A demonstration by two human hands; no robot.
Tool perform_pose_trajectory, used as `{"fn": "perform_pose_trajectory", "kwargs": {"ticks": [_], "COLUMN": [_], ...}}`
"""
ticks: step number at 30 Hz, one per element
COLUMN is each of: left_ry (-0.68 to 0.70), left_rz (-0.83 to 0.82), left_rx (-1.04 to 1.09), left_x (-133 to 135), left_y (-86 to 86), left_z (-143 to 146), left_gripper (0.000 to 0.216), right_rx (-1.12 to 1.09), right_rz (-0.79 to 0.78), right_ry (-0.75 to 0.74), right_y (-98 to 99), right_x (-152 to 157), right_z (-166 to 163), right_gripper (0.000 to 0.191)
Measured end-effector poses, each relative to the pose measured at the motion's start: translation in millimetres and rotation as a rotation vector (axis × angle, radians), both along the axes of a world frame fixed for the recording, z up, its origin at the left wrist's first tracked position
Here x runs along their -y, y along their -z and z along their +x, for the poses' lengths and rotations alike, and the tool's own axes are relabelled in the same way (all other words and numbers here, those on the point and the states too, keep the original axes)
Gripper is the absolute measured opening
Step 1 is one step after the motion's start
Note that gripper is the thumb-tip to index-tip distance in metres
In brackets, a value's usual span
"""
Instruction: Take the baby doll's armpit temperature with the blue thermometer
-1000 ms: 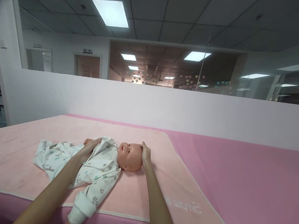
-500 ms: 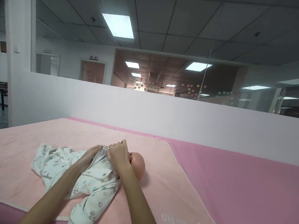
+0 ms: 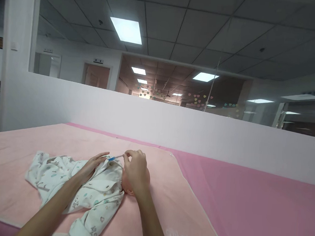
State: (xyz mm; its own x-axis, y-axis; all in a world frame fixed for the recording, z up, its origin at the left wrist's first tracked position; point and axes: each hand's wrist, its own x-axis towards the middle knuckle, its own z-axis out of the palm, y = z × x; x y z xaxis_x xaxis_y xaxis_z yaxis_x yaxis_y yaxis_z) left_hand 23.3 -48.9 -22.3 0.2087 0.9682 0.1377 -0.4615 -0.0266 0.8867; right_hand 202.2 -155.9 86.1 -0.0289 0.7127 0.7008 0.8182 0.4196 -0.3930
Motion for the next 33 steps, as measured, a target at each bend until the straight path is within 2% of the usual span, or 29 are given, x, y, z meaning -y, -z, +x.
{"fn": "perform_pose_trajectory", "kwargs": {"ticks": [2, 4, 9, 17, 25, 27, 29, 33], "left_ry": [-0.009, -0.02, -0.025, -0.05, -0.03, -0.015, -0.014, -0.017], "left_rz": [-0.006, -0.012, 0.02, 0.054, 0.022, 0.001, 0.004, 0.056], "left_rx": [-0.015, -0.035, -0.079, -0.082, -0.093, -0.116, -0.146, -0.267], "left_x": [0.8, 2.1, 1.6, -3.6, 7.0, 7.5, 7.2, 7.9], "left_y": [-0.8, -2.1, -2.1, 2.3, -3.7, -4.4, -4.9, -6.9], "left_z": [-0.4, -0.9, -1.1, 1.3, 2.2, 1.2, 0.1, -0.4], "left_gripper": [0.051, 0.048, 0.047, 0.044, 0.04, 0.041, 0.045, 0.048], "right_rx": [-0.261, -0.426, -0.569, -0.609, -0.594, -0.583, -0.572, -0.691], "right_rz": [0.012, -0.013, -0.054, -0.023, -0.005, -0.018, -0.067, -0.234], "right_ry": [-0.117, -0.228, -0.375, -0.376, -0.341, -0.31, -0.246, -0.016], "right_y": [-14.1, -25.3, -35.4, -31.1, -30.7, -21.5, -1.9, 59.7], "right_x": [13.2, 23.4, 42.6, 59.5, 64.8, 70.4, 77.0, 89.7], "right_z": [11.0, 17.4, 16.2, 15.2, 20.4, 29.4, 44.7, 82.5], "right_gripper": [0.015, 0.016, 0.016, 0.012, 0.016, 0.016, 0.017, 0.025]}}
